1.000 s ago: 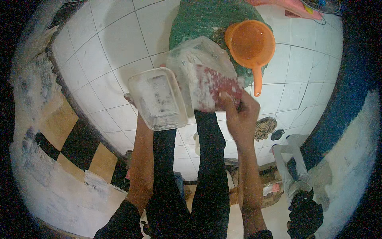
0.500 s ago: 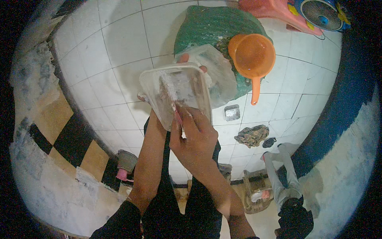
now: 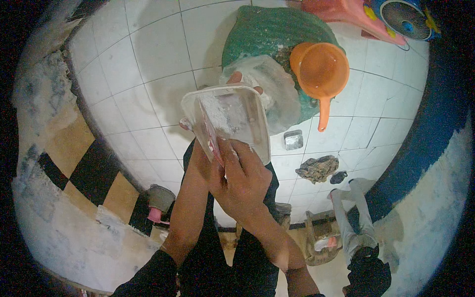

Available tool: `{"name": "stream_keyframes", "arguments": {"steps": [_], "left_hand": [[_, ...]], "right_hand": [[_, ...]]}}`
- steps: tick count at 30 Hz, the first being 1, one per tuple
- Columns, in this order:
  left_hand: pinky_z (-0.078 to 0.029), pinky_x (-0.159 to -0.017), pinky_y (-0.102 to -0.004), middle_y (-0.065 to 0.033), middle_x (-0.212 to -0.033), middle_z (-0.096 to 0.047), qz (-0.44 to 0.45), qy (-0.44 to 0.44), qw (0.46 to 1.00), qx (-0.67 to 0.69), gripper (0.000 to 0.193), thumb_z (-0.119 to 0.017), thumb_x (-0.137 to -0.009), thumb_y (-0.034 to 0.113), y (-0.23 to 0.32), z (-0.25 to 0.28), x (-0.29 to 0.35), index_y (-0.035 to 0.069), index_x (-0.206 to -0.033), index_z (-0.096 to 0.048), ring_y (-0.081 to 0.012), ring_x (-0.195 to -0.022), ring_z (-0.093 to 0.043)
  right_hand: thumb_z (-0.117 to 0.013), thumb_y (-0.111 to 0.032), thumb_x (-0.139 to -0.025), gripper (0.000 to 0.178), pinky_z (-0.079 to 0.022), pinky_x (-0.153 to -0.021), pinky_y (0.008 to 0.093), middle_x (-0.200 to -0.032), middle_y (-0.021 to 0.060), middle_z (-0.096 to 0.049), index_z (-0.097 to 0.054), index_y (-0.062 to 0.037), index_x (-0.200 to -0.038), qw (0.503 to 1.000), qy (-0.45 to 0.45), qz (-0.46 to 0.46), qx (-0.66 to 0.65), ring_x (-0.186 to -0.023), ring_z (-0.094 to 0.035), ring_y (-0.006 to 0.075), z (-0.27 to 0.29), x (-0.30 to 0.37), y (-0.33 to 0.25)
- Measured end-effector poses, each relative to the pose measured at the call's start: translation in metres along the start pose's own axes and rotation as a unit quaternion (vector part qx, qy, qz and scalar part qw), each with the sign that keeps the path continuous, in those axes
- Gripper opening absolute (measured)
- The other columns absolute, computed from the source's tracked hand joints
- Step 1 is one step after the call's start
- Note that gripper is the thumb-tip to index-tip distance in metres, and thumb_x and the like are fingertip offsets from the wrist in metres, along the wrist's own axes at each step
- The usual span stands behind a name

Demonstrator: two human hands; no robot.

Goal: The person uses a scraper to mix a white substance in a plastic container and applies it to a damaged wall surface.

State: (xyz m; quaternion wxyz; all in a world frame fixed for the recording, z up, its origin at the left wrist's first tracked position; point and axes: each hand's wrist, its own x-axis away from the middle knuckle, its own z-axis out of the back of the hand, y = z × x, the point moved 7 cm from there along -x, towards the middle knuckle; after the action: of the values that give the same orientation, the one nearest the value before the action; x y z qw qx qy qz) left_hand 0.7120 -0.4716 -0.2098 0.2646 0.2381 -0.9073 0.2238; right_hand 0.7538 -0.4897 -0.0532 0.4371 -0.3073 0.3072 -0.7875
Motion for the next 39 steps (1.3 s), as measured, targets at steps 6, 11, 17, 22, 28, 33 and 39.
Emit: {"name": "stream_keyframes", "arguments": {"steps": [6,11,17,22,28,33,39], "left_hand": [[-0.060,-0.069,-0.0425,-0.0222,-0.106,-0.061,-0.002,0.065,0.998,0.024,0.047,-0.045,-0.095,0.042,-0.002,0.025,0.000,0.008,-0.128,-0.048,-0.0287,-0.088,-0.065],[-0.048,-0.093,-0.0386,-0.0239,-0.130,-0.048,-0.030,-0.022,0.999,-0.011,0.060,-0.056,-0.090,0.037,-0.005,0.002,0.011,0.003,-0.136,-0.040,-0.0311,-0.112,-0.055],[-0.053,-0.085,-0.0521,-0.0158,-0.129,-0.050,-0.080,-0.019,0.996,-0.030,0.049,-0.045,-0.095,0.039,-0.011,0.014,0.005,0.021,-0.140,-0.037,-0.0320,-0.108,-0.057],[-0.045,-0.096,-0.0535,-0.0084,-0.135,-0.046,-0.125,-0.022,0.989,-0.071,0.048,-0.044,-0.096,0.039,-0.014,0.012,0.002,0.027,-0.142,-0.034,-0.0292,-0.117,-0.050],[-0.040,-0.104,-0.0465,-0.0183,-0.143,-0.035,-0.118,-0.090,0.988,-0.041,0.096,-0.073,-0.068,0.051,-0.016,-0.010,-0.008,0.008,-0.143,-0.031,-0.0335,-0.127,-0.041],[-0.041,-0.103,-0.0481,-0.0179,-0.142,-0.038,-0.038,-0.060,0.997,-0.027,0.072,-0.058,-0.085,0.046,-0.014,-0.022,-0.010,0.010,-0.142,-0.033,-0.0336,-0.127,-0.042],[-0.041,-0.103,-0.0493,-0.0190,-0.141,-0.039,-0.165,-0.105,0.981,0.020,0.067,-0.057,-0.087,0.041,-0.009,0.006,-0.008,0.010,-0.142,-0.033,-0.0348,-0.127,-0.042]], "right_hand": [[-0.066,-0.004,-0.073,0.026,-0.052,-0.058,0.0333,-0.089,0.0160,-0.064,-0.064,0.0027,-0.098,1.000,-0.001,-0.005,0.001,-0.069,-0.065,0.0280,0.000,0.002,-0.001],[-0.064,0.001,-0.072,0.028,-0.053,-0.060,0.0323,-0.090,0.0156,-0.064,-0.064,0.0023,-0.100,1.000,-0.004,-0.015,-0.024,-0.072,-0.066,0.0280,0.026,0.007,-0.006],[-0.062,0.004,-0.068,0.043,-0.052,-0.071,0.0353,-0.101,0.0163,-0.062,-0.063,-0.0004,-0.110,0.999,0.019,-0.004,0.040,-0.086,-0.064,0.0318,0.045,0.008,-0.001],[-0.062,0.004,-0.065,0.049,-0.051,-0.073,0.0364,-0.105,0.0138,-0.060,-0.062,-0.0017,-0.114,0.994,0.038,0.000,0.101,-0.089,-0.059,0.0305,0.037,0.002,-0.002],[-0.058,0.010,-0.064,0.052,-0.045,-0.076,0.0376,-0.100,0.0127,-0.057,-0.063,-0.0020,-0.114,0.994,0.037,-0.027,0.102,-0.088,-0.054,0.0284,0.026,0.013,-0.003],[-0.057,0.008,-0.063,0.053,-0.041,-0.076,0.0384,-0.096,0.0122,-0.053,-0.063,-0.0020,-0.115,0.987,0.062,-0.004,0.148,-0.087,-0.050,0.0279,0.041,0.007,-0.005],[-0.057,0.012,-0.063,0.053,-0.041,-0.070,0.0347,-0.088,0.0128,-0.047,-0.063,-0.0015,-0.113,0.994,0.068,-0.037,0.082,-0.083,-0.049,0.0276,0.024,0.006,0.004]]}}
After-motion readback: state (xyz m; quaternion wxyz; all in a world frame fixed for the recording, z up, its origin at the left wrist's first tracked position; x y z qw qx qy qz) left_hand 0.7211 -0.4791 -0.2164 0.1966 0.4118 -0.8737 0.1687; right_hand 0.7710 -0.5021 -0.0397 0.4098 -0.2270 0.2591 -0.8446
